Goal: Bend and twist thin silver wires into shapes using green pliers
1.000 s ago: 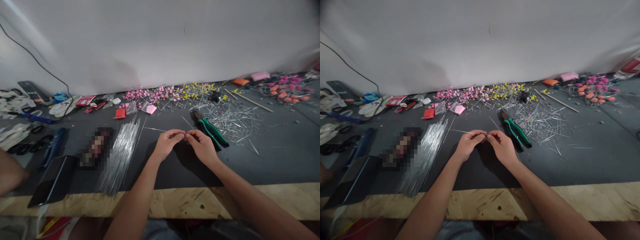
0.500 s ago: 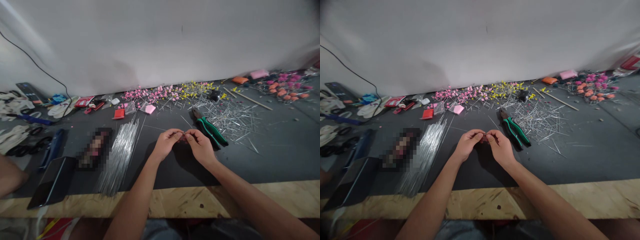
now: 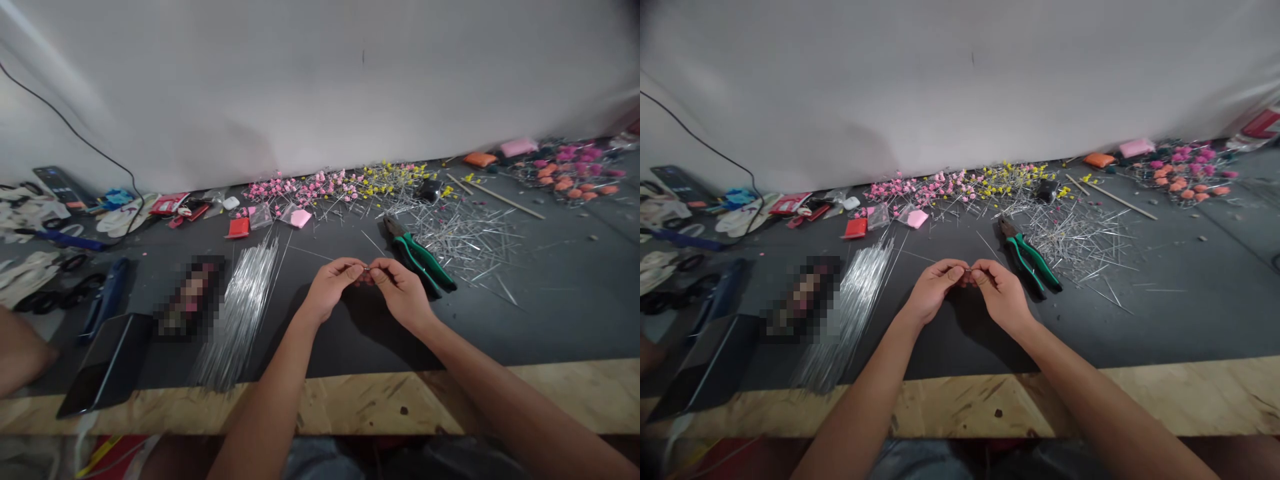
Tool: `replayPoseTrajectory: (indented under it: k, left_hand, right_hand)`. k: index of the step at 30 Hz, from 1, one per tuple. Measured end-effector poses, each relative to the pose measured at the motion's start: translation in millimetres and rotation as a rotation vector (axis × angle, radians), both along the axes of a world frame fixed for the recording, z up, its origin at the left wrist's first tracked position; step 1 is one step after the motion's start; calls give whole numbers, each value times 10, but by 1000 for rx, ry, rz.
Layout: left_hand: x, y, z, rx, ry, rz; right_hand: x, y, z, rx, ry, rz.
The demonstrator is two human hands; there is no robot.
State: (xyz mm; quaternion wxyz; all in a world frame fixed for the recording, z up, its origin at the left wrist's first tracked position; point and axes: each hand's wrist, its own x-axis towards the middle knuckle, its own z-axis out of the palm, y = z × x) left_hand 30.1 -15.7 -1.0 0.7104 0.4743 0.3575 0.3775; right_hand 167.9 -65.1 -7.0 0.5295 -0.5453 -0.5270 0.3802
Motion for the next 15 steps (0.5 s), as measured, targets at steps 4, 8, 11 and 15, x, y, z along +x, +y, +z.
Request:
replayPoseTrajectory:
  k: [4, 8, 11, 15]
  left_hand:
    - [6, 15, -26, 24, -10, 51]
    - [15, 13, -26, 70, 26, 48]
    - [26, 1, -21, 106, 54, 68]
    - [43, -14, -19, 157, 110, 121]
  right_hand:
    - [-38, -2, -18, -35, 96, -7]
    - [-42, -1, -37, -58, 89, -41]
    - [-33, 3, -27, -63, 51, -85]
    - [-32, 4, -8, -65, 43, -113]
